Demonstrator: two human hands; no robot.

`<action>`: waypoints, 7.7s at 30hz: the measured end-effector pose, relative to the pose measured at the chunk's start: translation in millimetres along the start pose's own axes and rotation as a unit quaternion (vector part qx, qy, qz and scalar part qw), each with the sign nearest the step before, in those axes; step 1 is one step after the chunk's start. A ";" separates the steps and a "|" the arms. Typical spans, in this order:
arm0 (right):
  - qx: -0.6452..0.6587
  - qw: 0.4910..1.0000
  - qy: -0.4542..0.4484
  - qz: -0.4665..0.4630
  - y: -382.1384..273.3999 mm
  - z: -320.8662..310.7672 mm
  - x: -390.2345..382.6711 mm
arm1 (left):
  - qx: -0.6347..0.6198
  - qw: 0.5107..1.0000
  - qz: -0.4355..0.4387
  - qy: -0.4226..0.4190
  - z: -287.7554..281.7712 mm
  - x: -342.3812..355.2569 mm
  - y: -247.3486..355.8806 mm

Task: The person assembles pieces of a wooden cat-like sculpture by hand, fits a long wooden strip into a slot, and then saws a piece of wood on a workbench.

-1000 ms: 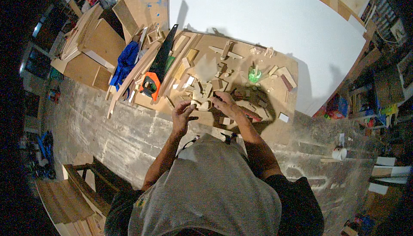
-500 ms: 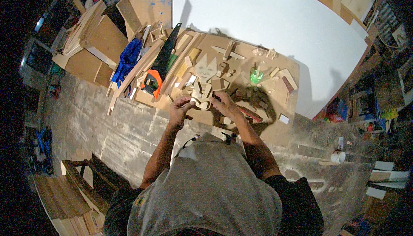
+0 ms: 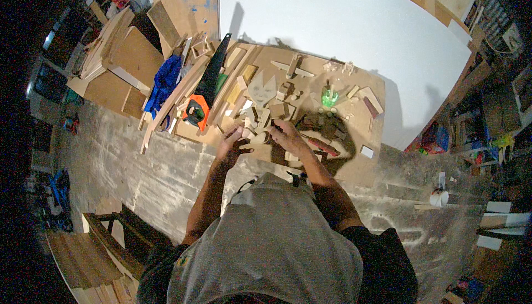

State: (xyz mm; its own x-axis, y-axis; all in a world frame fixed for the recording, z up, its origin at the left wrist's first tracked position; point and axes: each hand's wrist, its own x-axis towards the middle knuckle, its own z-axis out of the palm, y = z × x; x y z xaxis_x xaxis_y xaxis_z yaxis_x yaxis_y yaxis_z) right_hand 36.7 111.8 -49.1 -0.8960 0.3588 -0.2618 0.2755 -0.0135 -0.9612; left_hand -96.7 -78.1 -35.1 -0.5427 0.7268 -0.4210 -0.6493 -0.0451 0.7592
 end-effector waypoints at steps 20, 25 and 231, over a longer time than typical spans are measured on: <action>0.057 0.998 -0.009 -0.001 22.1 -23.8 -11.0 | 0.020 0.998 0.012 -0.054 32.0 9.2 -27.2; 0.060 0.998 0.025 0.009 44.3 -31.9 -10.4 | 0.056 0.997 0.029 -0.047 38.3 15.4 -39.3; 0.180 0.974 0.040 -0.132 -67.7 10.2 -15.0 | 0.053 0.954 0.296 0.007 75.8 -7.2 29.0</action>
State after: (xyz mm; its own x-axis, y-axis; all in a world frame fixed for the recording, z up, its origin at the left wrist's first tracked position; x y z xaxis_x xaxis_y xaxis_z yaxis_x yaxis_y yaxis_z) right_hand 27.9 97.8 19.1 -0.8853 0.4650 -0.0074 -0.1142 -0.2328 -0.9658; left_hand -71.3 -32.6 27.6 -0.8053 0.5859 0.0905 -0.1697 -0.3741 0.9117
